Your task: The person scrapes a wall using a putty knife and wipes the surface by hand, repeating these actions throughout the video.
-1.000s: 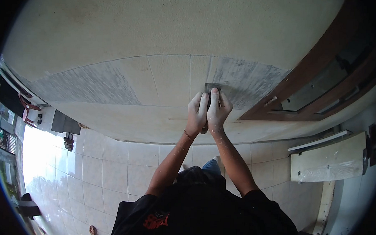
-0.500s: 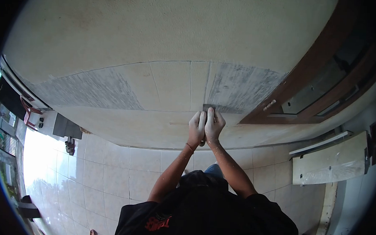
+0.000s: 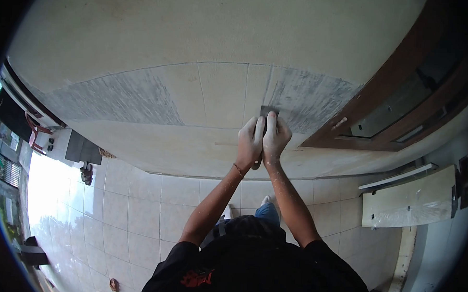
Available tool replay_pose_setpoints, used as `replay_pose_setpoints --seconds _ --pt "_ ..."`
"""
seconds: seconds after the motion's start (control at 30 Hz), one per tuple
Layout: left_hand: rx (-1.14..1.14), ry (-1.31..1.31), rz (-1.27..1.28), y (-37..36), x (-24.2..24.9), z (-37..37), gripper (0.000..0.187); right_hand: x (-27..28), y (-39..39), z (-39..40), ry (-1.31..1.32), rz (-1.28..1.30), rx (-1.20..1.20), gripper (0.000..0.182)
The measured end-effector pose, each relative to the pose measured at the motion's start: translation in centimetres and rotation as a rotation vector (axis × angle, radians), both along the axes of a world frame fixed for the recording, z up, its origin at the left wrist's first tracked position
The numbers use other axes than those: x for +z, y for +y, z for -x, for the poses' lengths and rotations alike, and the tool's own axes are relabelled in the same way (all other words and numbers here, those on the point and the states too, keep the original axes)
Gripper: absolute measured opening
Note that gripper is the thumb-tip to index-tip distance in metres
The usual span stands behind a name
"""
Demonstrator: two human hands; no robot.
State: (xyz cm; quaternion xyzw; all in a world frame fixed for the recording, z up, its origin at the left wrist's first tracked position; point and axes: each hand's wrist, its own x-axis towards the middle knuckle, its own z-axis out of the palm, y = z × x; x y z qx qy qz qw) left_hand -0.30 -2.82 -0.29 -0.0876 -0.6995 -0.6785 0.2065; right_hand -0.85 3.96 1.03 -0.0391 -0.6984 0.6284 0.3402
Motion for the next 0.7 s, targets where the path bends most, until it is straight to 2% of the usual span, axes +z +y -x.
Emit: replay_pose_setpoints --seconds 0.03,0.1,0.13,0.2,0.23,0.27,0.3,0.33,0.37,0.4,0.43,0.47,0.5,0.53,0.57,0.63,0.67,0.7 --pt "-0.003 0.058 -0.012 -0.5 3.7 0.1 0.030 2.8 -0.3 0.8 0.061 0.018 -0.031 0.041" --pt "-0.049 0.106 -0.055 -1.2 10.3 1.1 0.031 10.0 -0.6 1.6 0.093 0.033 0.065 0.042" --pt "-0.091 0.108 -0.096 -1.2 12.1 1.3 0.031 12.6 -1.2 0.9 0.089 0.166 0.152 0.041" --pt "-0.036 0.080 -0.069 -0.6 9.9 0.7 0.032 10.9 -0.5 0.9 0.131 0.055 0.114 0.041" --pt "-0.004 0.069 -0.059 -0.3 7.5 0.5 0.033 7.3 0.0 1.2 0.074 0.022 0.083 0.040" --pt "0.045 0.001 -0.023 0.3 2.8 0.2 0.034 2.0 0.6 1.2 0.014 -0.010 0.054 0.040" --pt "0.051 -0.045 0.043 0.6 -3.1 -0.5 0.037 -3.5 1.3 0.3 -0.085 -0.145 -0.007 0.043" --pt "0.036 -0.166 0.109 0.7 -11.3 -1.3 0.041 -9.5 2.1 -1.6 -0.333 -0.177 -0.012 0.045" --pt "-0.312 -0.792 0.149 -1.3 -16.4 -3.6 0.041 -19.6 4.7 -2.3 -0.692 -0.273 0.033 0.046" --pt "-0.407 -0.876 0.172 -2.9 -21.9 -5.8 0.041 -27.0 7.4 -6.0 -0.758 -0.114 0.040 0.045" --pt "-0.260 -0.825 0.234 -3.8 -27.7 -6.6 0.043 -37.0 13.1 -8.8 -0.818 -0.637 0.091 0.040" --pt "-0.176 -0.908 0.230 -5.5 -24.2 -8.0 0.046 -36.0 14.8 -13.3 -1.140 -0.290 -0.210 0.036" --pt "-0.009 -0.889 0.086 -6.8 -21.9 -8.1 0.046 -40.6 19.5 -17.5 -1.240 -0.269 -0.123 0.033" --pt "0.169 -0.720 0.116 -8.7 -20.7 -7.0 0.048 -42.8 23.3 -22.1 -1.254 -0.028 -0.101 0.026" --pt "0.355 -0.487 0.156 -10.2 -16.0 -6.3 0.047 -46.0 27.9 -26.8 -1.219 0.240 -0.032 0.019" --pt "0.673 -0.217 0.230 -12.2 -6.3 -4.9 0.048 -42.7 33.7 -35.2 -1.278 0.310 -0.029 0.013" --pt "0.766 -0.125 0.219 -12.5 -1.4 -4.2 0.053 -44.0 37.2 -40.0 -1.216 -0.159 0.199 0.015" --pt "0.864 0.006 0.256 -12.0 2.6 -3.6 0.056 -45.7 40.8 -44.7 -1.055 -0.635 0.307 0.022"
